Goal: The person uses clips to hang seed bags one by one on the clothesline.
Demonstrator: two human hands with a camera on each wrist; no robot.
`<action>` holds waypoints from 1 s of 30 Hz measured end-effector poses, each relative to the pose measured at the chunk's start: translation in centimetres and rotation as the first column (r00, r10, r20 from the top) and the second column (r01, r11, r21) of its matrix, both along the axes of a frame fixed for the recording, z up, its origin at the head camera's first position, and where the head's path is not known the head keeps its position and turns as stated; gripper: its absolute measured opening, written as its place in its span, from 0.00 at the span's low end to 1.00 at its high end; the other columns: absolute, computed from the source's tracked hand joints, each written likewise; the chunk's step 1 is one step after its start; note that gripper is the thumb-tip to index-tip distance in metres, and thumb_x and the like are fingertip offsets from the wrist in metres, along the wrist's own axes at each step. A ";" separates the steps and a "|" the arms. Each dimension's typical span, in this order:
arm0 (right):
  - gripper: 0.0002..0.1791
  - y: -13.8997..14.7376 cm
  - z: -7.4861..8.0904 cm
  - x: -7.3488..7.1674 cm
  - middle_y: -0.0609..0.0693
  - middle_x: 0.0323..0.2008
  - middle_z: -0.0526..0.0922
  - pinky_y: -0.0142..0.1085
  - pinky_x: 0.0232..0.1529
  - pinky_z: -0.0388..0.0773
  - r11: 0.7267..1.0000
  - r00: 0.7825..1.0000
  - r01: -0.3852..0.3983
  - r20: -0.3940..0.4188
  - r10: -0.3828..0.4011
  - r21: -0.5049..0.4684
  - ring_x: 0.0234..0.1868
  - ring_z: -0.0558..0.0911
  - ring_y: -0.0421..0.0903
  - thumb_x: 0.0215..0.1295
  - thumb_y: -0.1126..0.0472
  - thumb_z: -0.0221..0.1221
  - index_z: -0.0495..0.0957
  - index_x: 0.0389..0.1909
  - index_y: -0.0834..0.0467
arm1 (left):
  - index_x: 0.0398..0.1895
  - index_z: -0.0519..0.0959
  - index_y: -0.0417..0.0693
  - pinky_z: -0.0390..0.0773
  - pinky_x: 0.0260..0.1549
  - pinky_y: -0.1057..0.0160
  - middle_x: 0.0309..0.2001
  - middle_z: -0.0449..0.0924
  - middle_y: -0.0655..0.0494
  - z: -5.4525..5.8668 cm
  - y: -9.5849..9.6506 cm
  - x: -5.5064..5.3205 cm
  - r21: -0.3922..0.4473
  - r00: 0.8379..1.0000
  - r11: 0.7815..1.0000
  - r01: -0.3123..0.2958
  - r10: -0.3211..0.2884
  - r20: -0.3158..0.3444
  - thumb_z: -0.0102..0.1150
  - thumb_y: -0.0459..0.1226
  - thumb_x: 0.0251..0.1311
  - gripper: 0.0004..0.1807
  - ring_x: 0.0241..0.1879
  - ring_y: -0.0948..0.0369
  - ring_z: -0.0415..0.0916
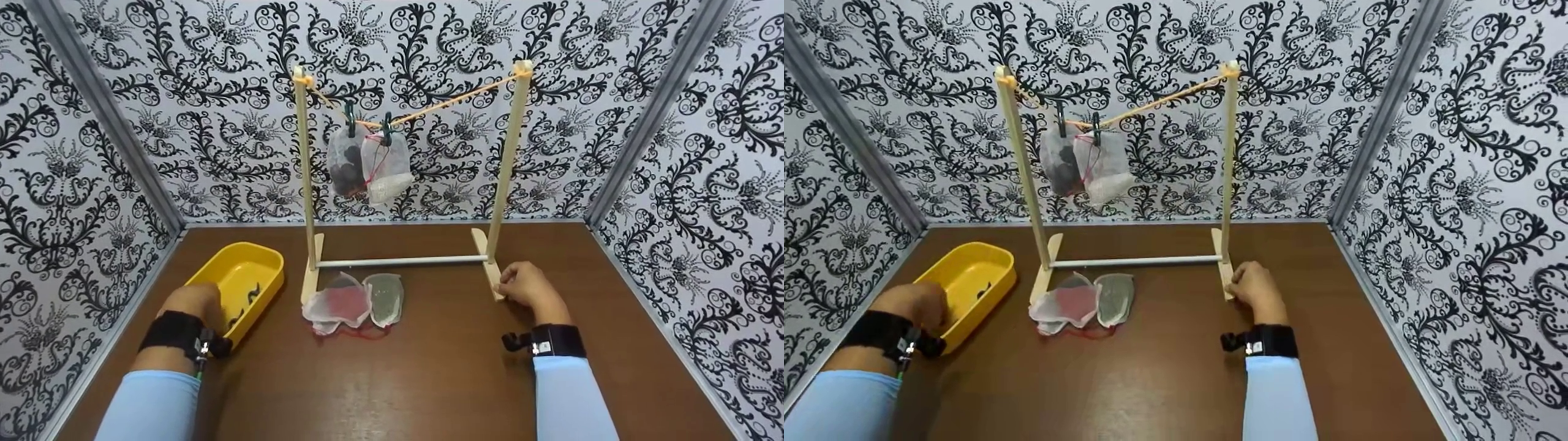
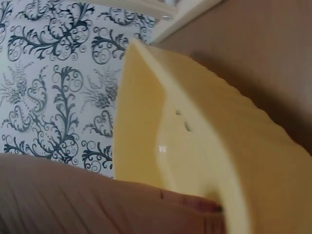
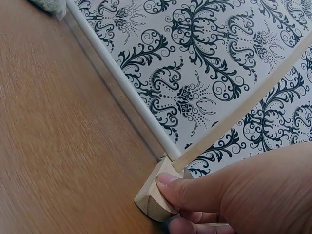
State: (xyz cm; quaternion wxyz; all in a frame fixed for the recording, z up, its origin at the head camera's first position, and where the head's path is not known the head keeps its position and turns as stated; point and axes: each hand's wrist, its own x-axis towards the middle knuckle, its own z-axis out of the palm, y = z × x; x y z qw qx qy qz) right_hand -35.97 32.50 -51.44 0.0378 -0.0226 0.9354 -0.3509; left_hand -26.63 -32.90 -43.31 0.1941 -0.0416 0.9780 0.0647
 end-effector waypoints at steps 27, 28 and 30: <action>0.12 -0.1 -0.4 0.0 0.52 0.31 0.86 0.32 0.27 0.80 0.998 0.998 0.022 0.055 -0.019 -0.062 0.26 0.82 0.41 0.69 0.65 0.74 0.83 0.44 0.67 | 0.67 0.76 0.32 0.84 0.55 0.25 0.66 0.80 0.20 0.5 1.2 -3.4 0.310 0.884 0.929 -0.200 0.308 -0.351 0.47 0.46 0.90 0.24 0.61 0.22 0.80; 0.11 -0.1 -0.4 0.0 0.51 0.31 0.85 0.32 0.27 0.80 0.998 0.998 0.021 0.055 -0.018 -0.062 0.26 0.82 0.41 0.69 0.65 0.74 0.83 0.44 0.67 | 0.72 0.73 0.33 0.82 0.59 0.24 0.68 0.80 0.21 0.8 2.1 -3.5 0.345 0.867 0.919 -0.193 0.324 -0.378 0.45 0.46 0.92 0.25 0.64 0.22 0.79; 0.11 0.0 -0.3 -0.1 0.51 0.30 0.85 0.32 0.27 0.79 0.998 0.999 0.012 0.051 -0.010 -0.058 0.26 0.82 0.41 0.69 0.65 0.74 0.83 0.43 0.67 | 0.74 0.74 0.33 0.84 0.60 0.29 0.67 0.82 0.24 1.3 4.2 -3.5 0.422 0.831 0.894 -0.154 0.348 -0.434 0.44 0.44 0.92 0.24 0.63 0.26 0.81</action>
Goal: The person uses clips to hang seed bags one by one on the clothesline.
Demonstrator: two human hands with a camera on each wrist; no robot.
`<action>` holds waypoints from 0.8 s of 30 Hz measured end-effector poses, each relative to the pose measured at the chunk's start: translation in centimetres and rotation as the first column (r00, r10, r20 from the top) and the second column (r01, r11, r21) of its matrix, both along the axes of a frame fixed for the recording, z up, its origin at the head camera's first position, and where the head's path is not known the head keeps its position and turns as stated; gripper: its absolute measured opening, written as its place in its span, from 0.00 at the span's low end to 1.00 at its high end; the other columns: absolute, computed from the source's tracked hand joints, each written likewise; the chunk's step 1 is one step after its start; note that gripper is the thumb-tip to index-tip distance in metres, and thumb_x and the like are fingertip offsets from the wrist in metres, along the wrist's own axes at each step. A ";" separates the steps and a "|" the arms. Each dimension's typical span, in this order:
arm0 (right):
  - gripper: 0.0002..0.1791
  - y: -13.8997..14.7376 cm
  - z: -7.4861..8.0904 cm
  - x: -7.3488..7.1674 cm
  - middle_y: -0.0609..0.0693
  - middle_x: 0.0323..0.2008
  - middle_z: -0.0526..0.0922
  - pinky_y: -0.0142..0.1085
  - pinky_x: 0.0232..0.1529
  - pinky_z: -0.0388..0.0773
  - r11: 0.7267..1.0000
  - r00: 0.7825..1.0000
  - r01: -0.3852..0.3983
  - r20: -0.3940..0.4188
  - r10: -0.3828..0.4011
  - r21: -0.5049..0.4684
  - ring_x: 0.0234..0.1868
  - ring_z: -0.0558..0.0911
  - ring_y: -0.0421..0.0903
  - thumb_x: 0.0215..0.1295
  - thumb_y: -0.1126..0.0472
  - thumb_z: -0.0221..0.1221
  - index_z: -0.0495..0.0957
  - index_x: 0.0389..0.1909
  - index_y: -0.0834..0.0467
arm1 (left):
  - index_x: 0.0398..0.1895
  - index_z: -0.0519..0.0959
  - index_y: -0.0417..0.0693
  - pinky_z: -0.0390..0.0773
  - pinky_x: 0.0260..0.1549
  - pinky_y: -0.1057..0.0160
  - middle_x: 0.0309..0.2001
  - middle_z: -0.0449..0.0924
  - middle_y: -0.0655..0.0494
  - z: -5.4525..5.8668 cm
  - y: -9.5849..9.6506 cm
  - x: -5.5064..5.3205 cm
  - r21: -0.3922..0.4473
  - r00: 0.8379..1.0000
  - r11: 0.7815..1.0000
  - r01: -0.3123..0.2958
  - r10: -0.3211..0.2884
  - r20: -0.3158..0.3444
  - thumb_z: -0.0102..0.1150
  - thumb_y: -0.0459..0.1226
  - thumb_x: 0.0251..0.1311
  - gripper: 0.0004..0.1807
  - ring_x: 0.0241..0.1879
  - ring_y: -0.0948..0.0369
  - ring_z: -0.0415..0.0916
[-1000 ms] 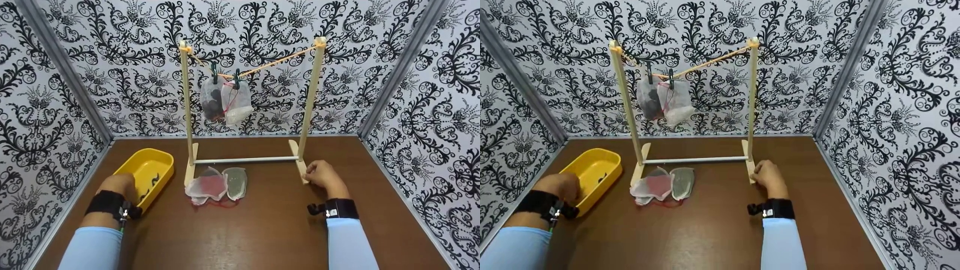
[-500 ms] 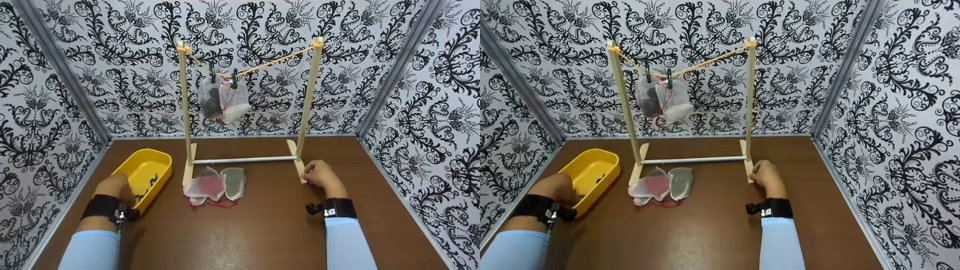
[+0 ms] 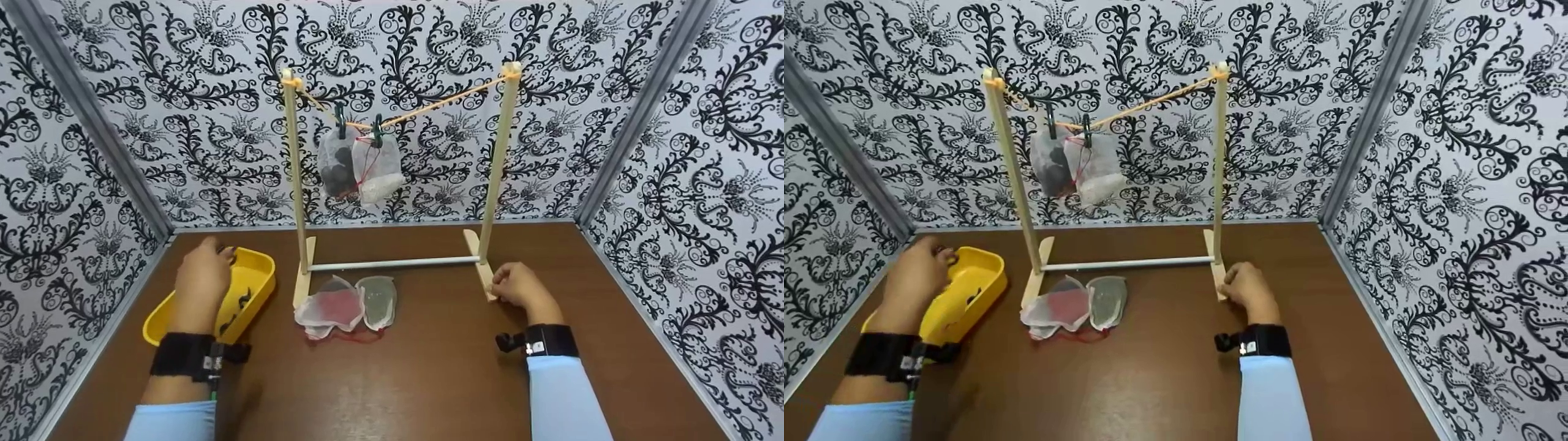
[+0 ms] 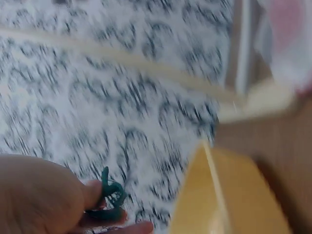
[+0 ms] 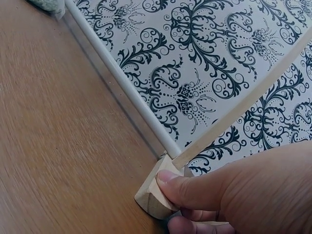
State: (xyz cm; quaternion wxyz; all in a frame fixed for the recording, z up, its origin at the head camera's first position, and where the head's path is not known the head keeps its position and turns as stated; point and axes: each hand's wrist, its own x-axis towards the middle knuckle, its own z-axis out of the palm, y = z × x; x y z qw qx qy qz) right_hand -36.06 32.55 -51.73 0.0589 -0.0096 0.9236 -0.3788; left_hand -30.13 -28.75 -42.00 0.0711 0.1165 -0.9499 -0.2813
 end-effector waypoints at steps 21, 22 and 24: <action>0.11 0.0 -0.2 0.0 0.50 0.30 0.82 0.31 0.29 0.79 1.000 1.000 -0.001 -0.018 0.001 0.003 0.27 0.80 0.41 0.70 0.65 0.74 0.82 0.42 0.67 | 0.56 0.90 0.34 0.87 0.23 0.69 0.43 0.94 0.36 -0.7 18.5 -1.6 0.635 0.886 0.700 0.326 0.007 -0.463 0.77 0.31 0.71 0.14 0.25 0.64 0.86; 0.11 0.0 -0.1 0.0 0.50 0.30 0.81 0.32 0.30 0.79 1.000 1.000 -0.004 -0.016 0.004 0.008 0.27 0.80 0.42 0.70 0.65 0.74 0.82 0.42 0.67 | 0.56 0.91 0.34 0.86 0.23 0.69 0.42 0.94 0.35 -0.8 18.9 -1.5 0.635 0.883 0.694 0.341 -0.004 -0.469 0.76 0.30 0.71 0.14 0.24 0.65 0.84; 0.11 0.1 0.0 0.0 0.51 0.31 0.82 0.32 0.30 0.79 1.000 1.000 -0.003 -0.014 0.004 0.016 0.28 0.81 0.42 0.70 0.65 0.74 0.82 0.43 0.67 | 0.57 0.91 0.34 0.84 0.20 0.70 0.38 0.94 0.37 -1.0 19.4 -1.3 0.624 0.876 0.687 0.372 -0.037 -0.481 0.75 0.30 0.73 0.13 0.20 0.66 0.81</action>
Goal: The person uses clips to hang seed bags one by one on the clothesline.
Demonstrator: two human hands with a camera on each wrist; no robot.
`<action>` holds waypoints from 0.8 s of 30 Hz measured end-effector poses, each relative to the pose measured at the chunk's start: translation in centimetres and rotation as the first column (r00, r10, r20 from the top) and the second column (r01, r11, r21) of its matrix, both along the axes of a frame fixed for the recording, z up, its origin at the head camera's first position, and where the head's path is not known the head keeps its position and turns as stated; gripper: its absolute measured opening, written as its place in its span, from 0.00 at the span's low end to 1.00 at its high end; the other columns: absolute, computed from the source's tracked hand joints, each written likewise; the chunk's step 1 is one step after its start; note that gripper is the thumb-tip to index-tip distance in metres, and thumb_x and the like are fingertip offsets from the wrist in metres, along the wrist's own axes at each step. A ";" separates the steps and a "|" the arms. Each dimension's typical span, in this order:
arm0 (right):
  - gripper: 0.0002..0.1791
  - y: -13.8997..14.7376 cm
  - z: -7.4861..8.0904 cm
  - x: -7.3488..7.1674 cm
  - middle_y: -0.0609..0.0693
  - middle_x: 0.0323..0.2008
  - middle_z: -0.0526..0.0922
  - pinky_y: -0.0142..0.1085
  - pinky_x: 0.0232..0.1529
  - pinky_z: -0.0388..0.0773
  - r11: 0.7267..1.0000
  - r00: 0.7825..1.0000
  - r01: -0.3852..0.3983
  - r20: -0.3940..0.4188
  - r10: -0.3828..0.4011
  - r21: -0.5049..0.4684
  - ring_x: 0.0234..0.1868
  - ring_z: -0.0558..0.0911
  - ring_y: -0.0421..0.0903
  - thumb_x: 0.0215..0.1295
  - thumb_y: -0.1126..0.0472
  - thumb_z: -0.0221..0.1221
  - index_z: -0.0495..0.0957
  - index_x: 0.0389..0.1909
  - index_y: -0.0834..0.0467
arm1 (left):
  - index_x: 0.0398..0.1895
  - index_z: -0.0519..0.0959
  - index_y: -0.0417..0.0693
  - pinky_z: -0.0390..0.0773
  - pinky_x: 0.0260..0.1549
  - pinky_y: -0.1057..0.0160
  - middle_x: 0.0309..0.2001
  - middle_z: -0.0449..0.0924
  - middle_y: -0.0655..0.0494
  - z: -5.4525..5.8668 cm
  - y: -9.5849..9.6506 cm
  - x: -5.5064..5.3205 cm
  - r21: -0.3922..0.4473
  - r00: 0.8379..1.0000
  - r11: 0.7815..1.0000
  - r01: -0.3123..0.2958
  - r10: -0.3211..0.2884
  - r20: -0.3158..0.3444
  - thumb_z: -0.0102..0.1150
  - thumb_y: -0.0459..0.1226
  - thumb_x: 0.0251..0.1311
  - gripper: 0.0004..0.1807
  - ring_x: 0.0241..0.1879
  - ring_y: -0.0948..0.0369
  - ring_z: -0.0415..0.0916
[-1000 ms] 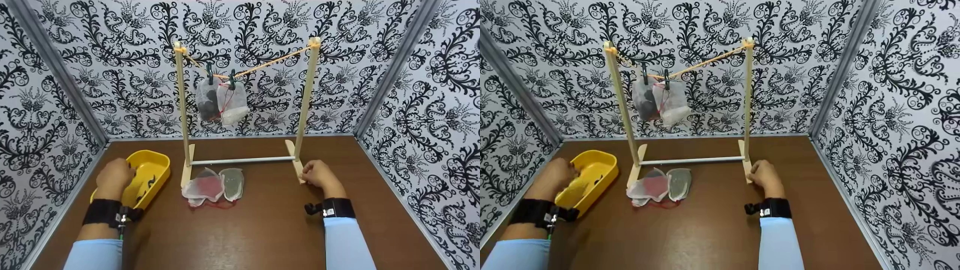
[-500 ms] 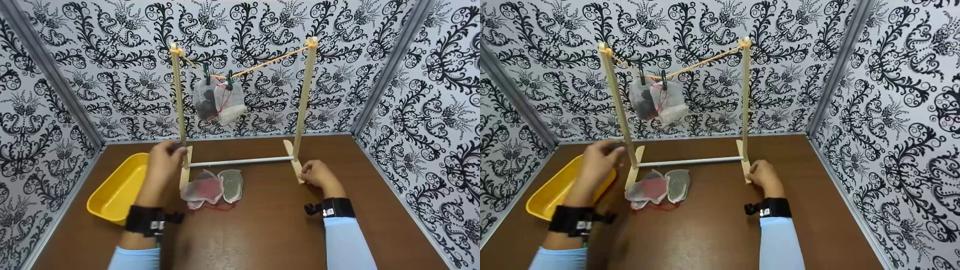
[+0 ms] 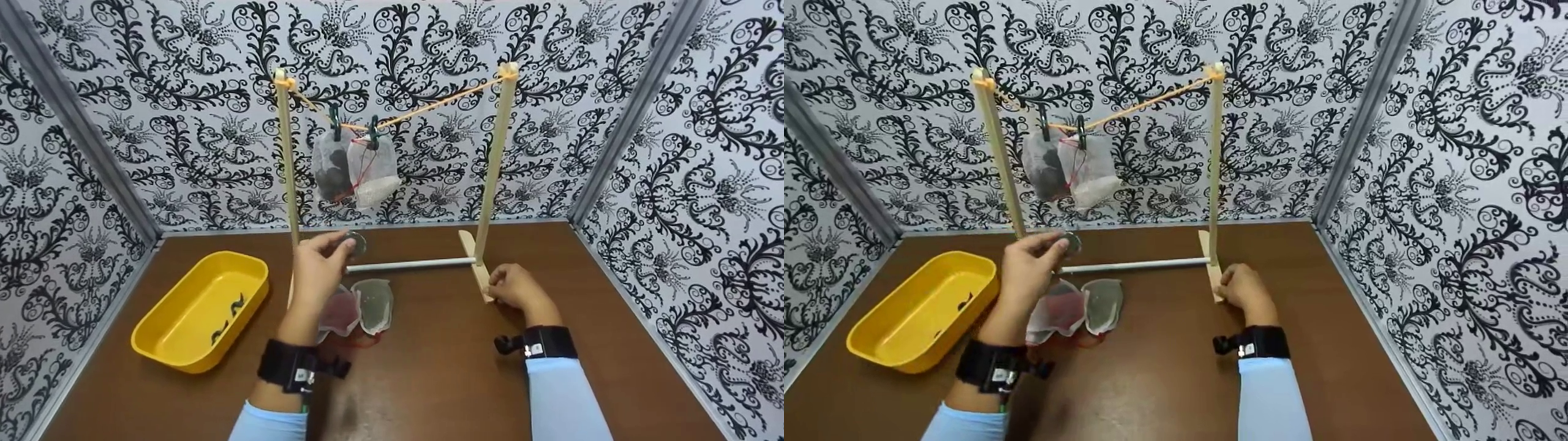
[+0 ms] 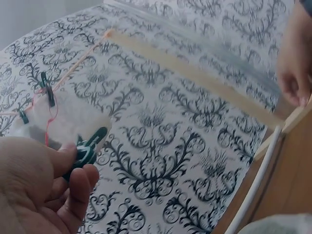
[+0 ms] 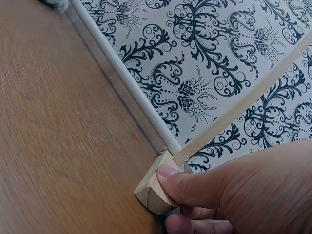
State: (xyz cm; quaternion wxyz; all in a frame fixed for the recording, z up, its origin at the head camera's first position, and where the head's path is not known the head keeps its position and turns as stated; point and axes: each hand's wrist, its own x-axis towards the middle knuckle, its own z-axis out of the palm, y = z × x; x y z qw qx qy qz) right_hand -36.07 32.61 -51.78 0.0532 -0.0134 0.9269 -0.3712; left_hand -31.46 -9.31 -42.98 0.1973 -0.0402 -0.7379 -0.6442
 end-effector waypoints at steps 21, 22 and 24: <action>0.28 -7.6 9.0 2.8 0.60 0.50 0.93 0.37 0.52 0.92 0.963 0.930 -0.247 -0.306 0.203 -0.112 0.47 0.91 0.50 0.69 0.57 0.80 0.86 0.67 0.60 | 0.58 0.90 0.32 0.84 0.21 0.70 0.38 0.94 0.41 0.4 3.0 2.4 0.124 0.962 0.958 0.260 -0.268 0.056 0.70 0.30 0.77 0.13 0.23 0.65 0.86; 0.30 -8.4 9.7 3.3 0.59 0.50 0.93 0.35 0.49 0.91 0.949 0.912 -0.287 -0.341 0.228 -0.131 0.45 0.90 0.49 0.67 0.58 0.81 0.86 0.68 0.59 | 0.58 0.90 0.32 0.84 0.21 0.70 0.37 0.94 0.43 0.4 3.2 2.6 0.139 0.957 0.952 0.272 -0.283 0.063 0.70 0.30 0.77 0.13 0.23 0.65 0.86; 0.34 -10.0 10.7 4.3 0.57 0.50 0.93 0.33 0.44 0.90 0.915 0.870 -0.370 -0.406 0.280 -0.163 0.42 0.90 0.46 0.63 0.59 0.83 0.86 0.69 0.57 | 0.58 0.90 0.32 0.84 0.21 0.69 0.35 0.93 0.46 0.5 3.5 2.9 0.160 0.948 0.942 0.295 -0.310 0.076 0.69 0.30 0.77 0.13 0.24 0.65 0.85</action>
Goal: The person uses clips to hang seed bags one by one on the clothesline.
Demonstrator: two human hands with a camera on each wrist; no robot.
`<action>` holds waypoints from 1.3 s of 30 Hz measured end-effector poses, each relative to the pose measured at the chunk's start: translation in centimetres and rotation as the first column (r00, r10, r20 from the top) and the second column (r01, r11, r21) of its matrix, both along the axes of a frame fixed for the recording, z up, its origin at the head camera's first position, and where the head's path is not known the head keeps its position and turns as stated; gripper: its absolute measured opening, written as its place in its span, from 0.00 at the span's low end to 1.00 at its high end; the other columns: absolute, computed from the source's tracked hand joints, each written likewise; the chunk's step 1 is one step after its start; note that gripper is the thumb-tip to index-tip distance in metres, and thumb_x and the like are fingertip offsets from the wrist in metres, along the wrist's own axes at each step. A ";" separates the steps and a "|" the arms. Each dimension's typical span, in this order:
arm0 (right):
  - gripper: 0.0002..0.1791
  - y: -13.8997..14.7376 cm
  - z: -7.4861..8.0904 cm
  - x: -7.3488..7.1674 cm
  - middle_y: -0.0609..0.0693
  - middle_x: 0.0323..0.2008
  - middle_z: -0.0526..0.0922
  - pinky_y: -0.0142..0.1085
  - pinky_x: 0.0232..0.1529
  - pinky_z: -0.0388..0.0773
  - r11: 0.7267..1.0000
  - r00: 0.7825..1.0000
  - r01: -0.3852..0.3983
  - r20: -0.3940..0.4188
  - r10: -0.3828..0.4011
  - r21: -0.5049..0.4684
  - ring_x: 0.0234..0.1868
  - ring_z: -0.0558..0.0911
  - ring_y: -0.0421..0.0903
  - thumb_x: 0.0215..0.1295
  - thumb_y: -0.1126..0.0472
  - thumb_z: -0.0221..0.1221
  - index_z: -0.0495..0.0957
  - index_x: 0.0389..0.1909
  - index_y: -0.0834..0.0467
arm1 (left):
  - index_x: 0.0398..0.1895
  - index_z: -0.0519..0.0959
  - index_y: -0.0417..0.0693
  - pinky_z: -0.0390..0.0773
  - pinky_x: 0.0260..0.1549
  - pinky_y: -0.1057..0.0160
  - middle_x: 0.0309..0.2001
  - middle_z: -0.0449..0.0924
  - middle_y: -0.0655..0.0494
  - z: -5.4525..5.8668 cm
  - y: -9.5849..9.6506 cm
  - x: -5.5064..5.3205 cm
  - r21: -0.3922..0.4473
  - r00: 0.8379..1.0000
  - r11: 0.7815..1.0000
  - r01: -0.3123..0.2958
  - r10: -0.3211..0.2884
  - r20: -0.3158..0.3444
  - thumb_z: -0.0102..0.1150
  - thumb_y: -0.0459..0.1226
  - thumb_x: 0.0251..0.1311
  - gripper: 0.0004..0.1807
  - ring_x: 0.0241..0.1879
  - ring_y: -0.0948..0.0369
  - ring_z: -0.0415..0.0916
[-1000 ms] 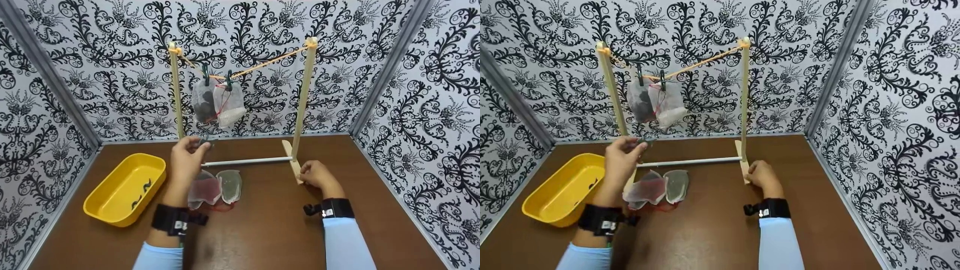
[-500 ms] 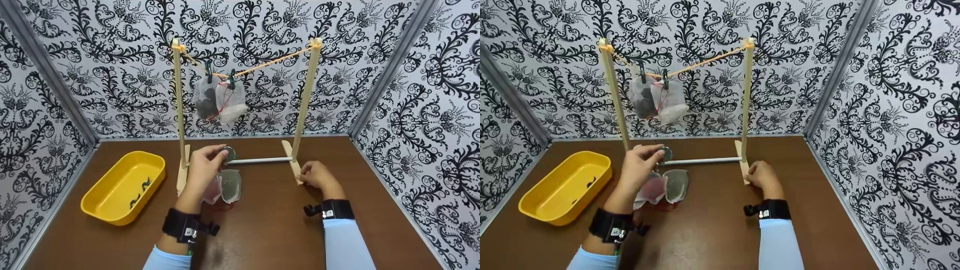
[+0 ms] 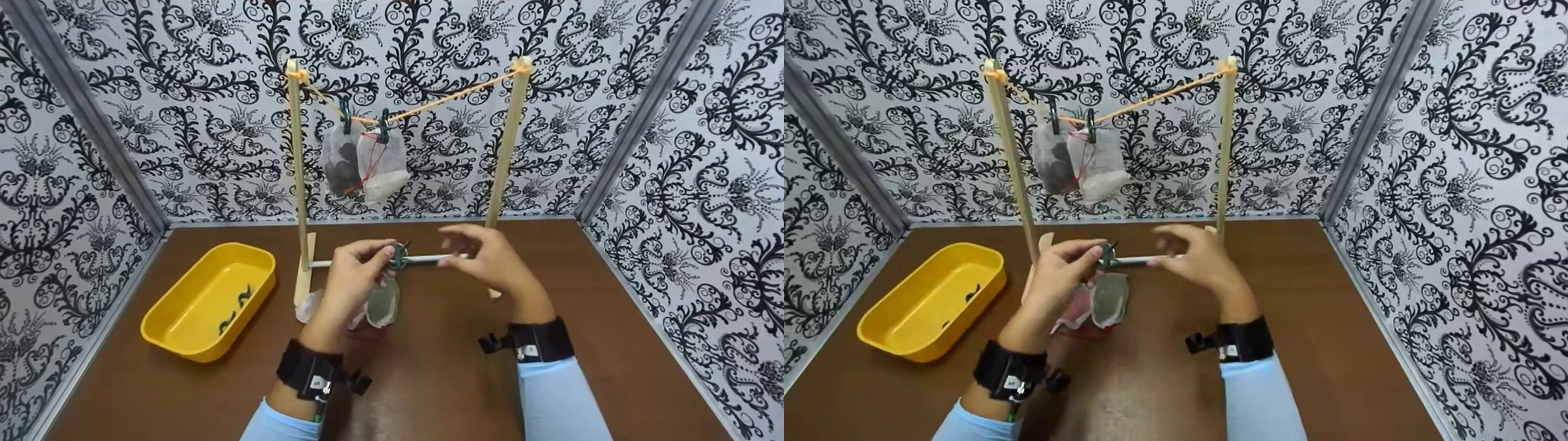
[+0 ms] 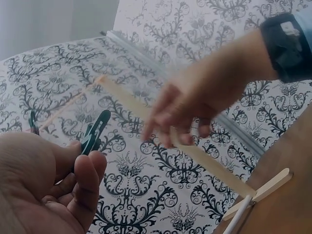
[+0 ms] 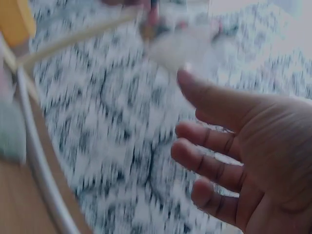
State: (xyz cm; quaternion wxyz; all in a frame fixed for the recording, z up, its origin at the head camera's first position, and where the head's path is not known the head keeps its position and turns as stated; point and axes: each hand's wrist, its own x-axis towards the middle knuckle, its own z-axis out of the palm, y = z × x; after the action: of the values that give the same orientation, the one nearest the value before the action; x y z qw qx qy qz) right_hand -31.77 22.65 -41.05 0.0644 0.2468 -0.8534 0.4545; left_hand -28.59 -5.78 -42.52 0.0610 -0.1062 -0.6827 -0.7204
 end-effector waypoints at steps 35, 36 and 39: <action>0.10 -1.3 0.4 1.8 0.59 0.35 0.94 0.30 0.35 0.89 0.968 0.975 0.012 -0.212 -0.067 -0.249 0.32 0.88 0.37 0.65 0.70 0.79 0.91 0.45 0.66 | 0.58 0.88 0.37 0.88 0.57 0.33 0.57 0.91 0.32 -2.0 -8.5 -1.5 -0.899 0.950 0.426 -0.101 0.309 0.040 0.64 0.47 0.82 0.21 0.56 0.34 0.90; 0.09 -1.2 0.4 1.7 0.59 0.34 0.94 0.30 0.34 0.89 0.966 0.974 0.017 -0.215 -0.075 -0.260 0.31 0.88 0.37 0.65 0.70 0.78 0.91 0.44 0.66 | 0.58 0.87 0.35 0.89 0.55 0.33 0.56 0.91 0.30 -2.5 -9.0 -1.7 -0.916 0.945 0.393 -0.084 0.323 0.052 0.65 0.47 0.81 0.21 0.54 0.34 0.90; 0.06 -0.9 0.4 1.5 0.59 0.32 0.93 0.31 0.33 0.89 0.956 0.972 0.023 -0.219 -0.090 -0.293 0.30 0.89 0.37 0.66 0.71 0.78 0.91 0.41 0.66 | 0.57 0.87 0.33 0.90 0.52 0.34 0.56 0.90 0.29 -4.2 -10.4 -2.2 -0.943 0.937 0.332 -0.019 0.336 0.099 0.65 0.45 0.79 0.21 0.53 0.34 0.90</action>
State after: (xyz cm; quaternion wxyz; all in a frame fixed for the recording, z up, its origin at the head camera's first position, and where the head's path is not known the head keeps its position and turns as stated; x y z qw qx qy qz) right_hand -30.29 21.73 -40.60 0.2111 0.2611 -0.7715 0.5404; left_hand -30.84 -16.21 -46.71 -0.0270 0.0560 -0.9778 -0.2000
